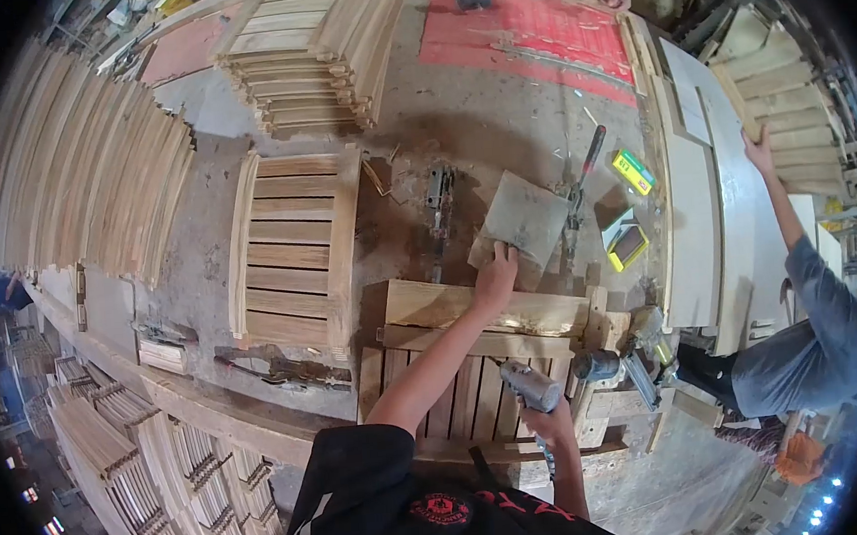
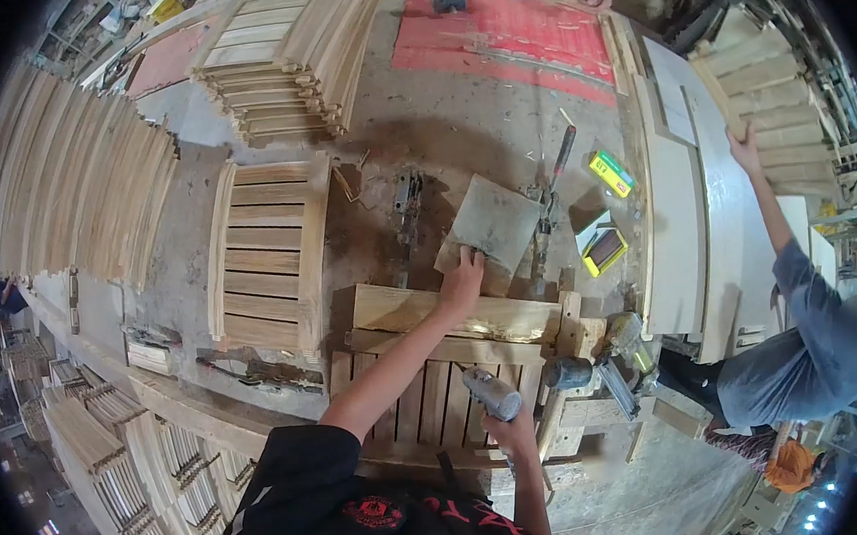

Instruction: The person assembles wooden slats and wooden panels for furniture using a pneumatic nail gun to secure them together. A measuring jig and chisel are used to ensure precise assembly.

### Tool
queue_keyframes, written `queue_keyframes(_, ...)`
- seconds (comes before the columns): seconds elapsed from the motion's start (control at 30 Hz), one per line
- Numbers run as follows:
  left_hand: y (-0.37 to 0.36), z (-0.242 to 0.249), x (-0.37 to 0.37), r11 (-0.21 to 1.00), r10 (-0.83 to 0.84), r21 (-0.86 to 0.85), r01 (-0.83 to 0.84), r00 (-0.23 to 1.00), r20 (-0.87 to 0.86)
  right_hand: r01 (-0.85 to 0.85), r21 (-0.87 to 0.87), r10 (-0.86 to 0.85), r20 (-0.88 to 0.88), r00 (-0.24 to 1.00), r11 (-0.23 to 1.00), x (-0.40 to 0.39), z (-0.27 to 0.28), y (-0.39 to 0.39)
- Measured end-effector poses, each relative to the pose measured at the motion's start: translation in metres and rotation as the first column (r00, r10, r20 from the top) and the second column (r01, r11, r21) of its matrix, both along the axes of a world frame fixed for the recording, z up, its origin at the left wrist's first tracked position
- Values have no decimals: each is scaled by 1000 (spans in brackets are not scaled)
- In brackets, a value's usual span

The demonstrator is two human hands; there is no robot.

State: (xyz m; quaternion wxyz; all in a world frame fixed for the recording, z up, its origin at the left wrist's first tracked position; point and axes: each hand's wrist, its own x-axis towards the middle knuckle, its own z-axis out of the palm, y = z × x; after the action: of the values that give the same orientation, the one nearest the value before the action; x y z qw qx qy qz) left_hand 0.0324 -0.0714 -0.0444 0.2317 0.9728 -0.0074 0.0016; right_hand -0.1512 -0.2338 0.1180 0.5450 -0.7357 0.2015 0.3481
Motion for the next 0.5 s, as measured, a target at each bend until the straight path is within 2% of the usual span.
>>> queue_keyframes(0.07, 1, 4, 1, 1000, 0, -7, 0, 1000, -7, 52, -24, -51, 26, 998, 998, -2, -3, -3)
queue_keyframes(0.1, -1, 3, 2, 1000, -23, 7, 24, 999, -40, 65, -42, -66, -33, 997, 997, -2, -6, -8)
queue_keyframes(0.33, -3, 1, 8, 995, -79, 58, 85, 992, -94, 205, 25, -205, -13, 979, 978, 4, 1, -11)
queue_keyframes(0.43, 0, 2, 4, 998, -59, -2, 59, 995, -78, 247, 47, -247, 6, 969, 968, 6, 1, -8)
queue_keyframes(0.5, -1, 5, 1, 990, -12, -138, 1, 997, -79, 264, 82, -265, 10, 964, 961, 9, 5, -7)
